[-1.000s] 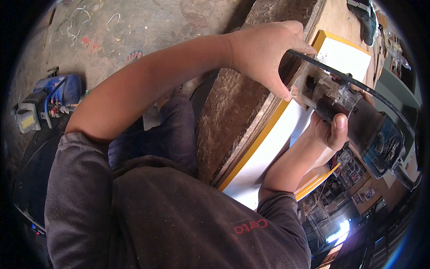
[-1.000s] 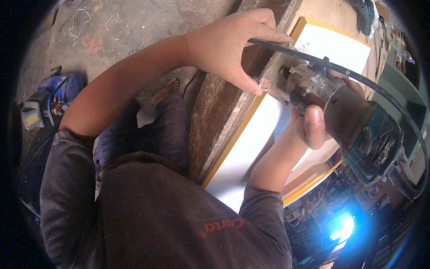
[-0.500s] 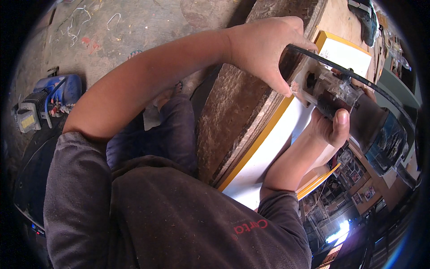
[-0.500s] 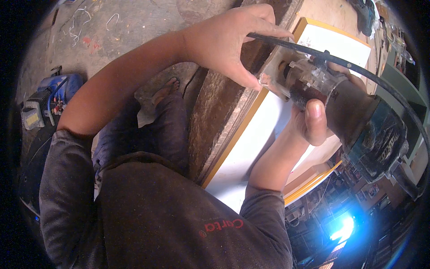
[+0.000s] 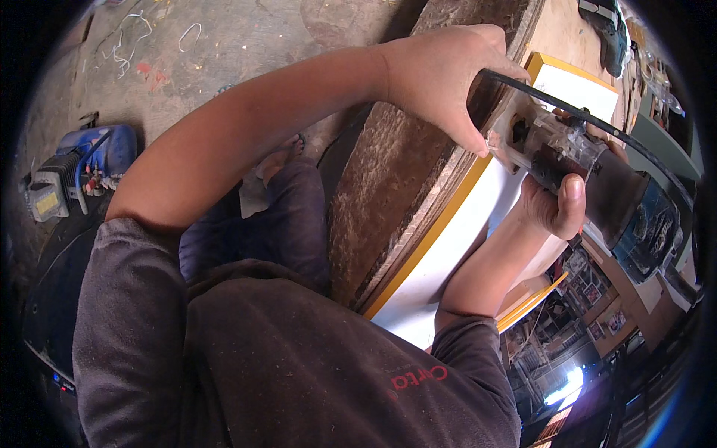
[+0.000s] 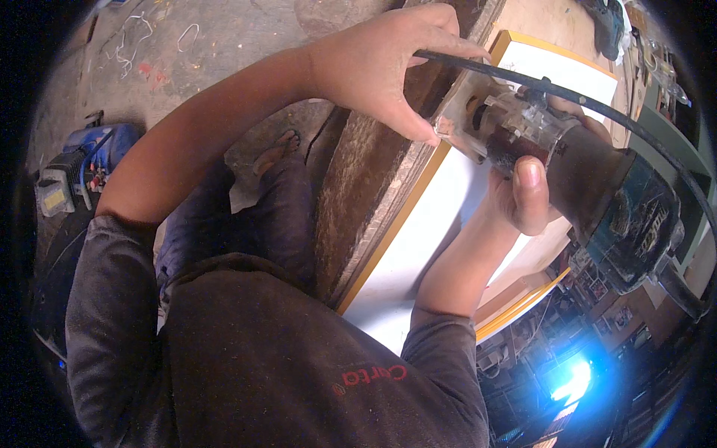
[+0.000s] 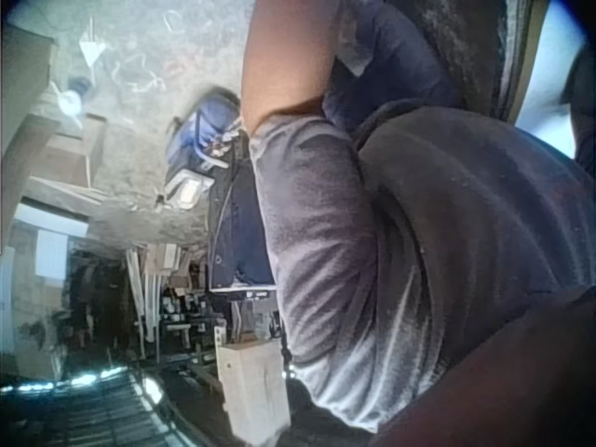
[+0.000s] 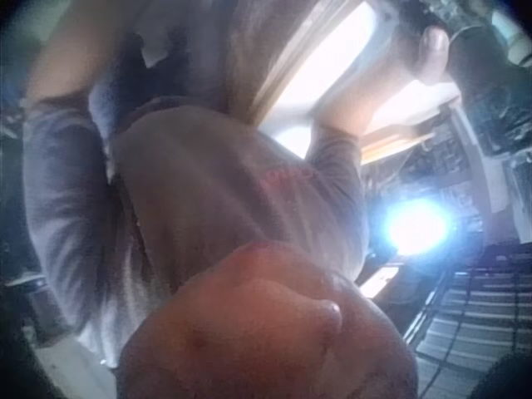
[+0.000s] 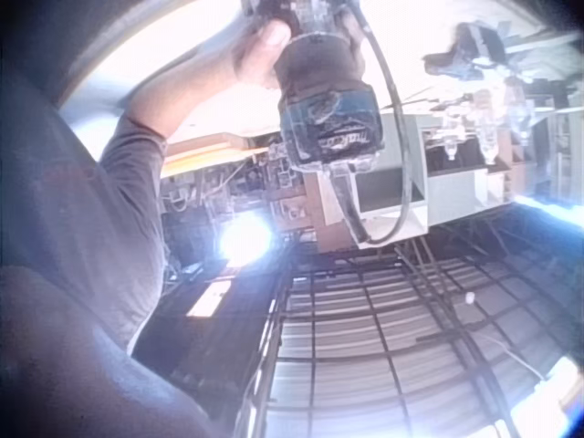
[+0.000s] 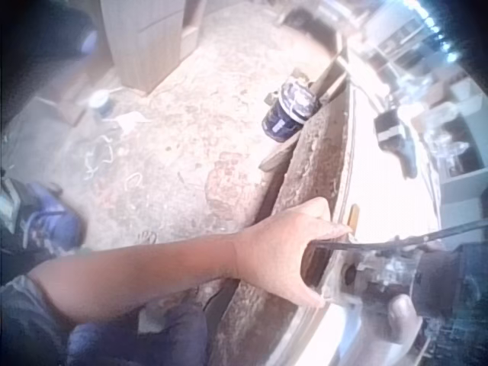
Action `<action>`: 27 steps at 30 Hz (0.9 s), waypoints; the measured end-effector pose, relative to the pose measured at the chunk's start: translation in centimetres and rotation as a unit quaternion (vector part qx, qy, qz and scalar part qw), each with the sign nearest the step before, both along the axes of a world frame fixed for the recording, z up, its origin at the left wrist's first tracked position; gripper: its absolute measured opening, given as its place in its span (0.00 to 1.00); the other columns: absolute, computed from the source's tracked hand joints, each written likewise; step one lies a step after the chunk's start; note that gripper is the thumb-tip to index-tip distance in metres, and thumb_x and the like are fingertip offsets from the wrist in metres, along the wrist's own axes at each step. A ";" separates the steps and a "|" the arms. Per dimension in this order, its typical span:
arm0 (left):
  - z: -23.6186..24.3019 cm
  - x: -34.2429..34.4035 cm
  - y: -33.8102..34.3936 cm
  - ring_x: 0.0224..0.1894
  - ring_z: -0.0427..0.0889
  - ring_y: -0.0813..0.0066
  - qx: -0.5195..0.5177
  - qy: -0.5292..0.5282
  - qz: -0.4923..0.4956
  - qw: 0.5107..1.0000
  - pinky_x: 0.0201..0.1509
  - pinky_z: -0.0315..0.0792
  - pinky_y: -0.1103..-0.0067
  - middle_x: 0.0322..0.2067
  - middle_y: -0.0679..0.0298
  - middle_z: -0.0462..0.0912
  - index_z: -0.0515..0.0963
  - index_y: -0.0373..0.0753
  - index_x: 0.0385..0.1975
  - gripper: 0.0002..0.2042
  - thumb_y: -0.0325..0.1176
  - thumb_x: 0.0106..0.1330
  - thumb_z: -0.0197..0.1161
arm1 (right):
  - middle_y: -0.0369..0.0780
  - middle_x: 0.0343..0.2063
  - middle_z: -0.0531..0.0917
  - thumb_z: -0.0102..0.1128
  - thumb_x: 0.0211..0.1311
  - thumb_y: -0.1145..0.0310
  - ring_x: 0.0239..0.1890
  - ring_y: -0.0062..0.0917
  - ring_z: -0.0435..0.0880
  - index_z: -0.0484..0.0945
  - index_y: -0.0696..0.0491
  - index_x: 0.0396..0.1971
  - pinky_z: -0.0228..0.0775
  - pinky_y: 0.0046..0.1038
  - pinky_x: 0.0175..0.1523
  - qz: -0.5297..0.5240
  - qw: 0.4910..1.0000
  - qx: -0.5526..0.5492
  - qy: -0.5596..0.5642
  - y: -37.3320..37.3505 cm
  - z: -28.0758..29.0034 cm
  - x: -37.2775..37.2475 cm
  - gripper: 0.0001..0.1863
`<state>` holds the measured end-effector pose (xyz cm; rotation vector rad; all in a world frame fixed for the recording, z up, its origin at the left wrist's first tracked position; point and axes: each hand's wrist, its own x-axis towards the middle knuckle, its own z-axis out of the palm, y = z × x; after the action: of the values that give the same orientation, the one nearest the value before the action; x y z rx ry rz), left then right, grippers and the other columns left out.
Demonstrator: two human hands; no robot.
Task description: The person uses a handheld router to trim or profile the edge of a white door panel and then picks up a metal hinge.
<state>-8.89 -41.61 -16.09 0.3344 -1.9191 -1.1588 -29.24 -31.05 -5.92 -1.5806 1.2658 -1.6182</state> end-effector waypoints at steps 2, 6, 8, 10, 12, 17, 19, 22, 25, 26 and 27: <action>0.0 -0.1 0.1 0.46 0.81 0.54 -0.011 0.012 0.012 1.000 0.52 0.77 0.68 0.44 0.47 0.79 0.82 0.29 0.57 0.45 0.55 0.39 0.84 | 0.54 0.58 0.79 0.67 0.52 0.64 0.60 0.47 0.82 0.65 0.62 0.67 0.72 0.50 0.70 0.008 1.000 0.004 0.008 0.0 0.2 -0.1 0.42; -0.1 0.2 0.2 0.47 0.81 0.54 0.007 -0.005 0.006 1.000 0.52 0.77 0.68 0.44 0.47 0.79 0.82 0.29 0.57 0.45 0.55 0.39 0.84 | 0.54 0.58 0.79 0.67 0.51 0.64 0.60 0.47 0.82 0.66 0.62 0.67 0.72 0.50 0.70 0.005 1.000 -0.007 -0.007 -0.2 -0.4 0.0 0.41; -0.2 0.2 0.0 0.48 0.81 0.54 -0.005 0.006 0.005 1.000 0.53 0.76 0.68 0.44 0.47 0.79 0.82 0.30 0.57 0.45 0.55 0.39 0.84 | 0.54 0.58 0.79 0.67 0.51 0.64 0.60 0.47 0.82 0.66 0.62 0.67 0.73 0.50 0.70 0.010 1.000 -0.002 -0.001 -0.2 -0.1 0.2 0.41; -0.2 0.2 0.0 0.48 0.81 0.53 -0.014 0.012 0.008 1.000 0.53 0.76 0.68 0.44 0.47 0.79 0.82 0.30 0.57 0.45 0.55 0.39 0.84 | 0.53 0.58 0.79 0.67 0.51 0.65 0.60 0.47 0.82 0.66 0.62 0.67 0.74 0.49 0.69 0.008 1.000 0.000 -0.002 -0.1 0.0 0.6 0.41; -0.1 0.2 0.1 0.48 0.81 0.53 -0.021 0.013 0.015 1.000 0.53 0.76 0.68 0.44 0.47 0.79 0.82 0.30 0.57 0.45 0.55 0.40 0.84 | 0.53 0.57 0.80 0.67 0.51 0.65 0.59 0.46 0.83 0.67 0.62 0.66 0.75 0.49 0.68 -0.003 1.000 0.001 0.001 0.0 0.1 1.2 0.41; 0.6 0.5 0.1 0.49 0.81 0.52 -0.005 -0.005 -0.003 1.000 0.55 0.75 0.68 0.46 0.47 0.78 0.76 0.31 0.64 0.53 0.57 0.37 0.86 | 0.58 0.52 0.81 0.77 0.46 0.65 0.54 0.45 0.85 0.65 0.70 0.63 0.78 0.41 0.64 -0.033 0.999 -0.025 0.021 0.0 1.0 1.1 0.45; 1.4 0.8 0.0 0.49 0.80 0.53 -0.001 -0.004 0.000 1.000 0.55 0.74 0.68 0.46 0.48 0.78 0.72 0.32 0.69 0.57 0.57 0.36 0.87 | 0.58 0.51 0.82 0.77 0.45 0.65 0.53 0.45 0.85 0.66 0.71 0.63 0.77 0.41 0.64 -0.040 0.998 -0.040 -0.014 0.0 2.3 1.4 0.46; 3.8 1.8 -0.5 0.49 0.79 0.54 0.016 -0.006 -0.009 1.000 0.54 0.73 0.68 0.45 0.51 0.77 0.65 0.35 0.74 0.63 0.57 0.34 0.88 | 0.58 0.50 0.83 0.77 0.45 0.65 0.50 0.45 0.86 0.68 0.71 0.62 0.76 0.41 0.65 -0.045 0.997 -0.052 0.016 0.6 4.7 0.7 0.45; 7.0 2.7 -0.2 0.44 0.75 0.60 0.027 -0.033 -0.044 0.998 0.51 0.73 0.68 0.41 0.57 0.75 0.63 0.36 0.76 0.61 0.51 0.37 0.88 | 0.58 0.51 0.82 0.75 0.47 0.66 0.52 0.47 0.85 0.68 0.68 0.62 0.75 0.44 0.66 -0.035 0.994 -0.064 0.078 1.0 7.4 0.1 0.42; 7.9 2.9 -0.1 0.41 0.72 0.65 0.022 -0.031 -0.053 0.998 0.47 0.70 0.71 0.39 0.60 0.72 0.62 0.39 0.77 0.61 0.49 0.39 0.88 | 0.58 0.53 0.81 0.73 0.48 0.68 0.55 0.49 0.83 0.68 0.65 0.63 0.73 0.47 0.67 -0.023 0.991 -0.074 0.106 0.7 8.3 -0.3 0.40; 8.8 3.3 -0.1 0.38 0.68 0.69 0.016 -0.029 -0.062 0.998 0.44 0.67 0.74 0.37 0.64 0.69 0.61 0.41 0.78 0.60 0.48 0.40 0.88 | 0.57 0.53 0.81 0.74 0.49 0.69 0.56 0.48 0.83 0.68 0.64 0.64 0.74 0.46 0.67 -0.022 0.991 -0.077 0.108 1.1 9.2 -0.2 0.40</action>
<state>-5.63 -41.75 -7.29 0.2726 -1.9954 -1.2747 -29.48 -29.98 3.24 -1.8771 1.3194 -1.6418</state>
